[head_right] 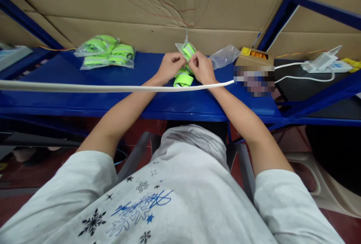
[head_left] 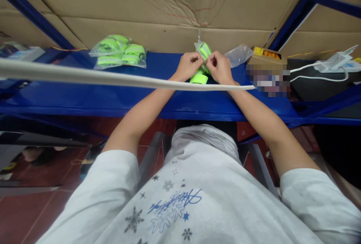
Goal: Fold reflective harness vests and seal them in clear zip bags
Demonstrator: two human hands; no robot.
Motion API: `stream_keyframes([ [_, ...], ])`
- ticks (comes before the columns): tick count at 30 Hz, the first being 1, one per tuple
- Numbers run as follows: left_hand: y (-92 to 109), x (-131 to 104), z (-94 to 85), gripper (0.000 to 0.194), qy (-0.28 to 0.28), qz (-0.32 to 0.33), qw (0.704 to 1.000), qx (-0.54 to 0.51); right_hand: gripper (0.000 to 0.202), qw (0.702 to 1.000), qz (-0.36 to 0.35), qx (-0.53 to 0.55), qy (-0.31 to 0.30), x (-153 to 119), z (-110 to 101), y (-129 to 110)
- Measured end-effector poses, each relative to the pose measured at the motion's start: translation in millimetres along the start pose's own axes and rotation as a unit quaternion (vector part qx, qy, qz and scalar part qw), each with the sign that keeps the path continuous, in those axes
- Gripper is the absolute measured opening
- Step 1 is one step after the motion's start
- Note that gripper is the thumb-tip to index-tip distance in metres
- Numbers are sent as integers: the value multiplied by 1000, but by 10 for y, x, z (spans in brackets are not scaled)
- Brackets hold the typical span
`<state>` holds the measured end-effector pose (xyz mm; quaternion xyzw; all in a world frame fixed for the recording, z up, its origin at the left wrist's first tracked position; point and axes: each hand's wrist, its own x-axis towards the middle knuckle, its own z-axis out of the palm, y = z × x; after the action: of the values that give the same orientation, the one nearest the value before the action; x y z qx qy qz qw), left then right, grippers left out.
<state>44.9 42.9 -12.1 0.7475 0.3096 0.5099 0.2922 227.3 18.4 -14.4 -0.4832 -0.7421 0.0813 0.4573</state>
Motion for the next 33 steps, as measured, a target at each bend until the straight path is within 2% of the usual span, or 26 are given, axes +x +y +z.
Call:
stream_keyframes([
  [3, 4, -14, 8, 33, -5, 8, 1000, 4, 61, 1000, -23, 12, -17, -9, -29, 2],
  [6, 13, -42, 19, 32, -5, 21, 1000, 10, 58, 998, -59, 11, -7, -71, -62, -19],
  [10, 40, -122, 13, 36, 30, 31, 999, 17, 50, 997, -80, -3, 5, -218, -43, -158],
  [15, 192, -292, 3, 34, 67, 25, 997, 15, 26, 996, -42, -77, 15, -310, -50, -360],
  [18, 313, -355, 7, 38, 91, 15, 995, 33, 19, 993, 13, -97, 68, -228, -182, -268],
  [20, 362, -363, -6, 40, 98, 1, 993, 57, 23, 987, 52, -101, 109, -170, -288, -150],
  [22, 377, -350, -44, 41, 99, -16, 991, 92, 26, 985, 77, -90, 125, -153, -355, -79],
  [25, 372, -326, -132, 38, 112, -9, 973, 200, 31, 992, 63, -39, 102, -201, -340, -134],
  [27, 384, -332, -176, 22, 124, 20, 951, 283, 35, 997, 33, -12, 72, -246, -284, -225],
  [29, 420, -362, -179, 4, 104, 65, 930, 346, 41, 998, 17, 1, 57, -280, -230, -301],
  [31, 471, -396, -143, 11, 54, 106, 921, 372, 45, 998, 7, -3, 62, -305, -195, -359],
  [33, 521, -414, -97, 13, 19, 104, 914, 391, 46, 996, -6, -29, 87, -333, -184, -426],
])
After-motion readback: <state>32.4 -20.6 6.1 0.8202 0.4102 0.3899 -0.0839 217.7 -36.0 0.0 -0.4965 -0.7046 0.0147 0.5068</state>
